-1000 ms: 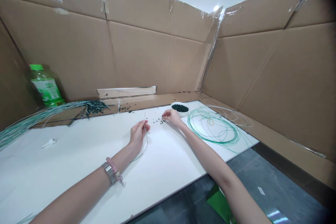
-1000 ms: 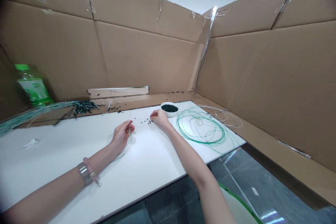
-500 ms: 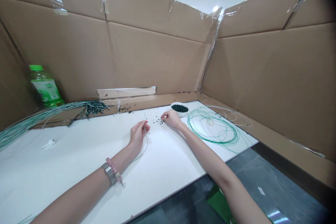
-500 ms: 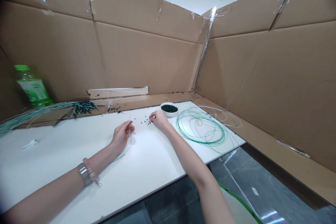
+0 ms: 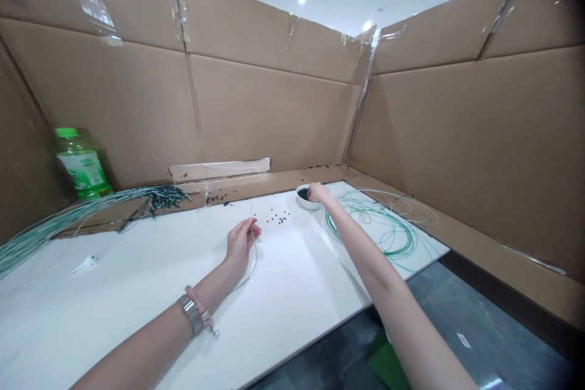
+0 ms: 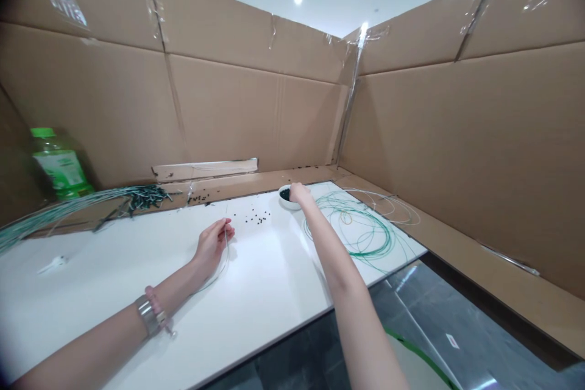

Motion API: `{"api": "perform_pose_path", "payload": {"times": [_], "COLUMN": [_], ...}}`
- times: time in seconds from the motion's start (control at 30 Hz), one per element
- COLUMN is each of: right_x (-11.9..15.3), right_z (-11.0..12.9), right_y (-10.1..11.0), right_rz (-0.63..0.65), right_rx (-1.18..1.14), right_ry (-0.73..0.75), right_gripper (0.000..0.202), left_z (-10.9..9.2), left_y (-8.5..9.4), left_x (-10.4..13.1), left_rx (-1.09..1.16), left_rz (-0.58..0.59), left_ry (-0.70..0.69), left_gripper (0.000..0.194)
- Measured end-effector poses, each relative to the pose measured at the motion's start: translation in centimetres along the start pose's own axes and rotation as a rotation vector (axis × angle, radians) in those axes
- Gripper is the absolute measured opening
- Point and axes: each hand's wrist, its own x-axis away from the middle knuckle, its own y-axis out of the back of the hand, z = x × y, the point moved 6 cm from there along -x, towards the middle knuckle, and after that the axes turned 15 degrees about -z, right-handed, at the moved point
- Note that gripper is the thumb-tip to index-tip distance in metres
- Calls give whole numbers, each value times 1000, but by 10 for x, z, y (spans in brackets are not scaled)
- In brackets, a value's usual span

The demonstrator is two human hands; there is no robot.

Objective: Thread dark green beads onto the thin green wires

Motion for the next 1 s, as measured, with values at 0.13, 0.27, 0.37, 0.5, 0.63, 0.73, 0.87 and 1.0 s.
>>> {"api": "perform_pose_path", "payload": {"times": [0.13, 0.27, 0.37, 0.5, 0.63, 0.73, 0.87, 1.0], "right_x": [-3, -7, -7, -3, 9, 26, 48, 56], "right_z": [1, 2, -1, -7, 3, 26, 54, 59], "right_y": [-17, -22, -19, -6, 9, 6, -19, -39], "right_rz": [44, 42, 28, -20, -106, -141, -78, -23], "right_rx": [65, 71, 36, -61, -232, -386, -536, -605], "right_ry": [-15, -23, -34, -42, 20, 100, 167, 161], "right_gripper": [32, 33, 33, 31, 26, 25, 22, 22], "left_z": [0, 0, 0, 0, 0, 1, 0, 0], "left_y": [0, 0, 0, -1, -1, 0, 0, 0], "left_x": [-1, -1, -1, -1, -1, -1, -2, -2], "left_rx": [2, 4, 3, 1, -3, -4, -6, -8], "left_rz": [2, -6, -10, -8, -8, -15, -14, -8], "left_ry": [2, 5, 6, 6, 6, 2, -14, -21], "left_gripper": [26, 26, 26, 26, 24, 23, 22, 24]}}
